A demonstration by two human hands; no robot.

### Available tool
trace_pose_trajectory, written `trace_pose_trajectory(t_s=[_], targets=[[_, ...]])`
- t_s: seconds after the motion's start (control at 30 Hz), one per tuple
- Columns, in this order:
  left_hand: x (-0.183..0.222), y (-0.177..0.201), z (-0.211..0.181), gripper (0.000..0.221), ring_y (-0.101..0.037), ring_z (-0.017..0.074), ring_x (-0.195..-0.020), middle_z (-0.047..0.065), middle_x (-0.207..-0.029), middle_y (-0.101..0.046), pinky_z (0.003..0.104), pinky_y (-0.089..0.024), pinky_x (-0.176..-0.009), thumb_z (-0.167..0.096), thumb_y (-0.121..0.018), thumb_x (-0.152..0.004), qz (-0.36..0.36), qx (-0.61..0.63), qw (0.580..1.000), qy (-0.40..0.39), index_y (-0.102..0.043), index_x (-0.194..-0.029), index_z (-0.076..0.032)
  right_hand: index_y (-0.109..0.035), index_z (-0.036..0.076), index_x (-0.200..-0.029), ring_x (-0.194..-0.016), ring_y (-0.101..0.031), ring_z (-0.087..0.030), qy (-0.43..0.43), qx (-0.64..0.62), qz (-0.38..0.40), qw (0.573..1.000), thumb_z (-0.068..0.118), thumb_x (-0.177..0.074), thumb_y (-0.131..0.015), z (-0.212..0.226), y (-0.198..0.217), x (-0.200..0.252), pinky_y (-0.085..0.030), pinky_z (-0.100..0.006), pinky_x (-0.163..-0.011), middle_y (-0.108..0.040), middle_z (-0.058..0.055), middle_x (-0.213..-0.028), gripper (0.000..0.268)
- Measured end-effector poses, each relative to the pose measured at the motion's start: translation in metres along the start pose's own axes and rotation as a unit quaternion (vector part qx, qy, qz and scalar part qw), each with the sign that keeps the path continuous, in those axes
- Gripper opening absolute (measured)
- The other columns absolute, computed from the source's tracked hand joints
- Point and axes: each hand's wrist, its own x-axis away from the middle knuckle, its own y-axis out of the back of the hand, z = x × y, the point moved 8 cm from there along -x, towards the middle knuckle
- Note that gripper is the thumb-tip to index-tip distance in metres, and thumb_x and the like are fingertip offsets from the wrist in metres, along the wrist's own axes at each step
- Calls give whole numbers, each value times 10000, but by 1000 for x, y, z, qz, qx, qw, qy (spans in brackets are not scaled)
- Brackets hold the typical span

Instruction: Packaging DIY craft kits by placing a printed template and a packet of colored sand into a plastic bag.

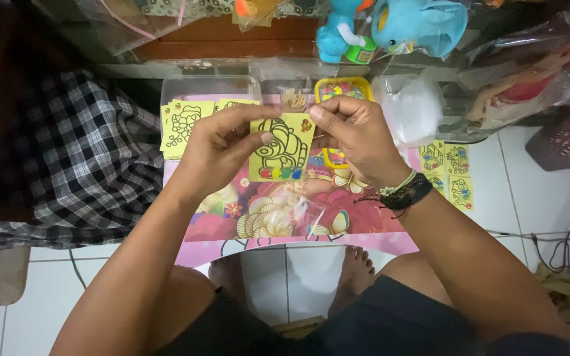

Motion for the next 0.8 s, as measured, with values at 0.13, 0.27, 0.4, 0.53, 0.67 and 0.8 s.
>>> trace_pose_trajectory(t_s=[0.13, 0.27, 0.4, 0.53, 0.67, 0.8], targets=[[2, 6, 13, 294, -383, 32, -519, -50, -576, -409, 175, -340, -486, 30, -773, -910, -33, -72, 997, 26, -795, -1151, -137, -713, -31, -1058, -823, -769, -217, 7, 18, 8, 1000, 78, -991, -694, 0, -2, 1, -681, -396, -737, -748, -191, -951, 130], [-1, 15, 22, 312, -368, 18, -517, -53, -570, -387, 154, -316, -475, 30, -776, -919, -72, -52, 995, 34, -780, -1187, -130, -494, -10, -1283, -904, -732, -165, 88, 44, 6, 995, 30, -967, -702, 25, -8, 7, -652, -261, -778, -690, -185, -1107, 381], [0, 16, 21, 344, -384, 25, -529, -28, -594, -402, 164, -338, -476, 40, -774, -919, -85, -41, 995, 39, -752, -1234, -97, -581, 15, -1231, -1032, -730, -188, 140, 64, 25, 988, -53, -926, -752, 17, -9, 7, -643, -314, -885, -696, -137, -1117, 356], [1, 12, 21, 345, -425, 33, -546, -29, -575, -400, 176, -374, -525, 33, -781, -908, -65, -37, 996, 48, -757, -1227, -97, -699, -7, -1179, -928, -674, -88, 138, 82, 15, 987, -47, -913, -769, 25, -18, 12, -630, -229, -824, -672, -65, -973, 278], [3, 10, 10, 352, -401, 47, -559, -24, -584, -397, 187, -350, -541, 33, -785, -891, -53, -61, 995, 54, -756, -1220, -89, -727, 5, -1188, -896, -645, -60, 131, 101, -1, 986, -29, -895, -797, 19, -12, 11, -617, -203, -803, -670, -47, -930, 303], [1, 15, 9, 303, -412, 66, -493, -28, -511, -448, 218, -376, -520, -13, -793, -877, -47, -166, 983, 69, -800, -1142, -159, -766, 23, -1135, -846, -623, -74, 114, 186, -3, 976, -23, -887, -800, 23, -10, 13, -581, -231, -752, -691, -72, -860, 255]])
